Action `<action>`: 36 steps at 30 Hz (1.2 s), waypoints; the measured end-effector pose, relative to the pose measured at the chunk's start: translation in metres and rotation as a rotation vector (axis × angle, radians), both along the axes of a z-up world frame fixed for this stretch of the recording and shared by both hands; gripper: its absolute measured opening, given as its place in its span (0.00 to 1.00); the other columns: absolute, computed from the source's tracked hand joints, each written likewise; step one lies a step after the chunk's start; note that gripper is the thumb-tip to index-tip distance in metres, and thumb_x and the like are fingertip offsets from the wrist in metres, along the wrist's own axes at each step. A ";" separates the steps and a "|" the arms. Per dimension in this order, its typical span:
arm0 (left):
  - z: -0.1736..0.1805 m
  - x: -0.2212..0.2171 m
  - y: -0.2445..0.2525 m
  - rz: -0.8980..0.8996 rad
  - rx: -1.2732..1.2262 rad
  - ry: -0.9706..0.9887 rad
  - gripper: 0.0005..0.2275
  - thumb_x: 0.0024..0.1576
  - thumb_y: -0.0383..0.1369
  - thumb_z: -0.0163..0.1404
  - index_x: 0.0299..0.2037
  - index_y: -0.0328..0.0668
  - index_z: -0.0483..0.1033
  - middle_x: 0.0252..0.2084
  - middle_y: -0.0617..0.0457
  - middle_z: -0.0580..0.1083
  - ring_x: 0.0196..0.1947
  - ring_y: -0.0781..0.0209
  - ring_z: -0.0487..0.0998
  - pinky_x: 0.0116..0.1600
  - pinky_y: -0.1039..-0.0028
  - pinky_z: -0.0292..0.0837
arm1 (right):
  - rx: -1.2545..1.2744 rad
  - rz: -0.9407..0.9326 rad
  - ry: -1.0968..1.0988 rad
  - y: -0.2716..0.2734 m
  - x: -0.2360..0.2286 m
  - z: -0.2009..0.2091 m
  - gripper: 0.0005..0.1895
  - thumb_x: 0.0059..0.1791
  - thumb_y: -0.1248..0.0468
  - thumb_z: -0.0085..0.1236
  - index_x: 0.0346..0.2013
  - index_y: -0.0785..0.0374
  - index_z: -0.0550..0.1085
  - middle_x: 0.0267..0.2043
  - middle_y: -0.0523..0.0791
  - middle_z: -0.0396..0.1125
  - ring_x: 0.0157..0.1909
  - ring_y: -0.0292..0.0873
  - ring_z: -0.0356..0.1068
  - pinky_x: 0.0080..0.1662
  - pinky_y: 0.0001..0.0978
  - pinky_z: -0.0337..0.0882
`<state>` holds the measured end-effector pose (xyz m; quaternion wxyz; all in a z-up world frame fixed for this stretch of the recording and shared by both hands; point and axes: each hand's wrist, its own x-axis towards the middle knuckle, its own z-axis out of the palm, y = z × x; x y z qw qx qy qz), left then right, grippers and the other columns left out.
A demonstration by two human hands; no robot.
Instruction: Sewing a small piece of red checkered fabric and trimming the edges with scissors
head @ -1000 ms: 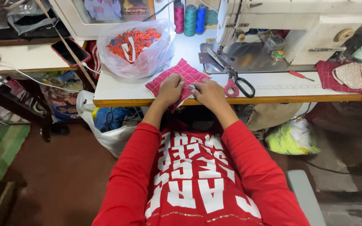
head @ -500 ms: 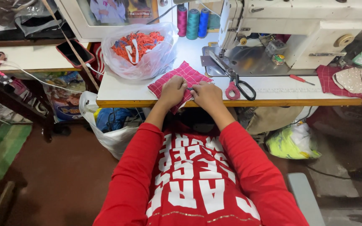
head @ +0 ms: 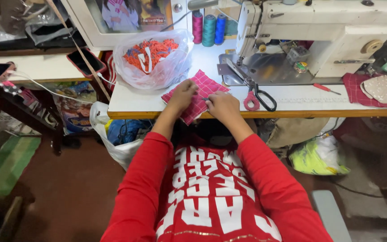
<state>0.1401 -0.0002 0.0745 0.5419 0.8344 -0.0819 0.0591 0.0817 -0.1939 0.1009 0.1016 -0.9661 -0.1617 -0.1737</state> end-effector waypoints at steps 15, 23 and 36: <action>0.015 0.097 0.168 0.727 0.376 -0.412 0.03 0.54 0.29 0.48 0.30 0.41 0.72 0.31 0.42 0.73 0.37 0.33 0.79 0.41 0.51 0.77 | 0.265 0.003 0.306 -0.019 -0.025 0.053 0.22 0.51 0.47 0.54 0.57 0.50 0.77 0.50 0.50 0.72 0.58 0.60 0.70 0.59 0.54 0.69; 0.051 0.043 0.093 0.299 0.794 -0.762 0.35 0.40 0.39 0.71 0.61 0.56 0.69 0.55 0.49 0.69 0.49 0.37 0.75 0.45 0.45 0.79 | 0.300 -0.044 0.360 -0.045 -0.028 0.045 0.24 0.49 0.43 0.55 0.57 0.43 0.77 0.51 0.46 0.72 0.59 0.55 0.70 0.60 0.51 0.68; 0.045 -0.023 0.064 0.555 0.027 -0.768 0.06 0.55 0.29 0.56 0.40 0.40 0.76 0.31 0.44 0.73 0.36 0.44 0.77 0.44 0.60 0.72 | 0.366 -0.353 -0.004 -0.202 0.015 -0.016 0.25 0.53 0.56 0.59 0.65 0.59 0.74 0.50 0.55 0.68 0.54 0.64 0.70 0.53 0.59 0.70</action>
